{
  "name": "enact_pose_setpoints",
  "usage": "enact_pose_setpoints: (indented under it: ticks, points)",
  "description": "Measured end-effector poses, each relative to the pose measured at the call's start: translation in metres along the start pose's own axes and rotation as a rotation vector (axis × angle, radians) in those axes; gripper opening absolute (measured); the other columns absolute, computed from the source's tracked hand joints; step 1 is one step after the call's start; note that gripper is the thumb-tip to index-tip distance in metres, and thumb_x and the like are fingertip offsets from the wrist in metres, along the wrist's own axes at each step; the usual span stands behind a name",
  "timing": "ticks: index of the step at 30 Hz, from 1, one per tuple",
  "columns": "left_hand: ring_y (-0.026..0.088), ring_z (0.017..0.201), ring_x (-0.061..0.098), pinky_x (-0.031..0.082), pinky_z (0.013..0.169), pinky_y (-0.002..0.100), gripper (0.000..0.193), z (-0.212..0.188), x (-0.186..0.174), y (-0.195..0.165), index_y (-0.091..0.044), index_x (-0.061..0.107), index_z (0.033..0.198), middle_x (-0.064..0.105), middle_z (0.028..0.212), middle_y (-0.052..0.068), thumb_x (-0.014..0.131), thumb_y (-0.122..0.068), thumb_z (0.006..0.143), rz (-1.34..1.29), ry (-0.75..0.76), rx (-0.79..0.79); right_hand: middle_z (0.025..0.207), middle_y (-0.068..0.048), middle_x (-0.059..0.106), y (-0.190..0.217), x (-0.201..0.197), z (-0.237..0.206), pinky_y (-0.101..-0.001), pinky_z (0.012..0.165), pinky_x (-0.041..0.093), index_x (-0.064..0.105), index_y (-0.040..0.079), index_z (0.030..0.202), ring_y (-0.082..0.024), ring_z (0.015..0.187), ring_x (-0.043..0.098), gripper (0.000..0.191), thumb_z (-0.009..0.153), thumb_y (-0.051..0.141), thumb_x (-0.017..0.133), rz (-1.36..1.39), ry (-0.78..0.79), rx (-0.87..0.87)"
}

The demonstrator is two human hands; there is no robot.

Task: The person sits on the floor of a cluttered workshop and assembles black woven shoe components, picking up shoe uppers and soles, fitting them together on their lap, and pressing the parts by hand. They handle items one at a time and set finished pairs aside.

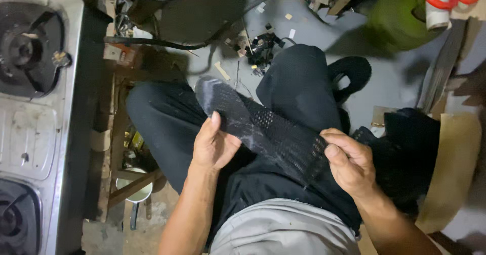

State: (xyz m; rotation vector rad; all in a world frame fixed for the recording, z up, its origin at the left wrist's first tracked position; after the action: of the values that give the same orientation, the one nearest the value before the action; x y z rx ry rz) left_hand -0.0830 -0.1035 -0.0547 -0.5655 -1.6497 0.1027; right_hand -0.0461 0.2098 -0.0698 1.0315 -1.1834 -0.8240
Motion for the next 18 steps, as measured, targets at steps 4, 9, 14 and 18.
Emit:
enact_pose_setpoints:
  ticks: [4, 9, 14, 18]
  points:
    - [0.038, 0.139, 0.056, 0.041, 0.121, 0.056, 0.049, 0.003, 0.002, 0.004, -0.01, 0.052, 0.147, 0.062, 0.145, 0.017, 0.059, -0.038, 0.107, -0.04, 0.033, -0.015, 0.128, -0.018, 0.065, 0.002, -0.007, -0.007, -0.0301, 0.102, 0.046, 0.065, -0.01, 0.124, -0.017, 0.11, 0.059, 0.023, 0.105, 0.003, 0.062, 0.009, 0.001, 0.043]
    - [0.037, 0.138, 0.055, 0.04, 0.119, 0.058, 0.055, 0.01, 0.005, 0.012, -0.007, 0.051, 0.154, 0.058, 0.149, 0.017, 0.056, -0.041, 0.111, -0.054, 0.013, -0.079, 0.129, -0.016, 0.063, 0.008, -0.017, -0.016, -0.0301, 0.087, 0.045, 0.064, -0.01, 0.121, -0.015, 0.097, 0.055, 0.021, 0.104, 0.001, 0.06, 0.052, -0.165, 0.234]
    - [0.033, 0.144, 0.05, 0.039, 0.123, 0.056, 0.062, 0.008, 0.014, 0.03, -0.014, 0.043, 0.16, 0.051, 0.157, 0.014, 0.057, -0.044, 0.107, 0.163, 0.052, -0.055, 0.112, -0.012, 0.069, 0.038, -0.074, -0.041, -0.0347, 0.093, 0.051, 0.067, -0.001, 0.123, -0.02, 0.098, 0.063, 0.023, 0.105, 0.009, 0.056, 0.247, -0.479, 0.079]
    - [0.036, 0.141, 0.054, 0.043, 0.116, 0.051, 0.062, -0.003, 0.013, 0.071, -0.009, 0.043, 0.153, 0.053, 0.155, 0.018, 0.057, -0.044, 0.105, 0.288, 0.086, -0.195, 0.103, -0.003, 0.066, 0.047, -0.13, -0.085, -0.0276, 0.08, 0.048, 0.068, 0.002, 0.128, -0.011, 0.087, 0.059, 0.021, 0.108, 0.007, 0.065, 0.093, -0.738, 0.081]
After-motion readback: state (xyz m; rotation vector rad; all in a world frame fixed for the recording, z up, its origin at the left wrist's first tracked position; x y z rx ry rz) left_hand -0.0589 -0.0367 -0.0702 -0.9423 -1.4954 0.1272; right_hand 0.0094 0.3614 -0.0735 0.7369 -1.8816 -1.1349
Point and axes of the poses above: each hand's wrist, its own z-axis towards the middle knuckle, its own x-axis out of the palm, y = z × x, the point moved 2 cm from there along z, towards the middle knuckle
